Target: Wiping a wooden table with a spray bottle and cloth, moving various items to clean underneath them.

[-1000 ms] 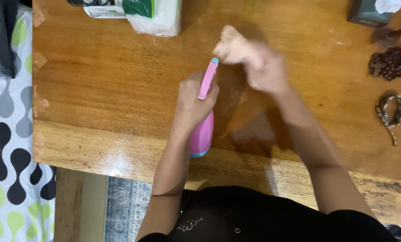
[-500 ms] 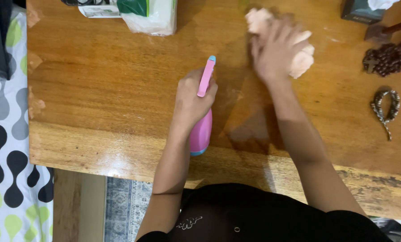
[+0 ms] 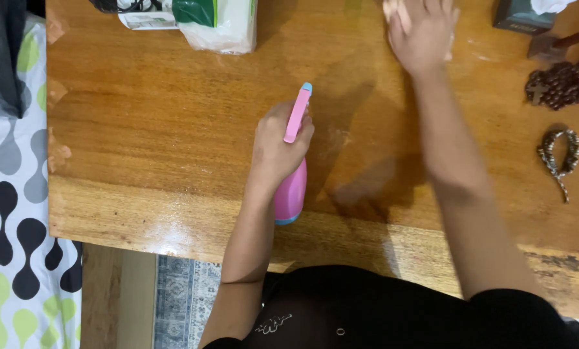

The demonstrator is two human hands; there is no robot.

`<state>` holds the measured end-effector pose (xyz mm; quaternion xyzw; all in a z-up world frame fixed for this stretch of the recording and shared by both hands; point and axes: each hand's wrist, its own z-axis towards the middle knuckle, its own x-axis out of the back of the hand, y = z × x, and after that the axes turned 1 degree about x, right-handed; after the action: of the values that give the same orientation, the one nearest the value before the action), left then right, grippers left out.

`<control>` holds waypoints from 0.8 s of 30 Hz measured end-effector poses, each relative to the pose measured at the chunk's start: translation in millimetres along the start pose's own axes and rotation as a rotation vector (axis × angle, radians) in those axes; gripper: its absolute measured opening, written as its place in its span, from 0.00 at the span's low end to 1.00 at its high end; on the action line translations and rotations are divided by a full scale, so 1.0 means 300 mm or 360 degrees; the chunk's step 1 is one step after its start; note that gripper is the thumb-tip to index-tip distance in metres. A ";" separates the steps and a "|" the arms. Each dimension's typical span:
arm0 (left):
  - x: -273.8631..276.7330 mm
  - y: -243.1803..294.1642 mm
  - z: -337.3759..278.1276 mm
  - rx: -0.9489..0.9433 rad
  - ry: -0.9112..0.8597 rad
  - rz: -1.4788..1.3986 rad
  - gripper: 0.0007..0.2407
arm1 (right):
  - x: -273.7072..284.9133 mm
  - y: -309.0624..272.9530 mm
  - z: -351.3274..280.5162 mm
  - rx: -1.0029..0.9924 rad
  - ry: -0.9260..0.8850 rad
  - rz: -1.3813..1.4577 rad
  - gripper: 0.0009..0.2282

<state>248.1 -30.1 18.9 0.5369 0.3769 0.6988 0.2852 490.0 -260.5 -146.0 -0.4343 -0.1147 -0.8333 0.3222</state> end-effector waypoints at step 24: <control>-0.037 -0.015 0.015 0.0048 -0.0041 0.0112 0.06 | -0.135 -0.504 0.191 0.0019 -0.0052 0.0265 0.06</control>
<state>255.1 -35.5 9.7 0.5629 0.3647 0.6956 0.2573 447.7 -100.0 -130.9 -0.4541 -0.0885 -0.7957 0.3910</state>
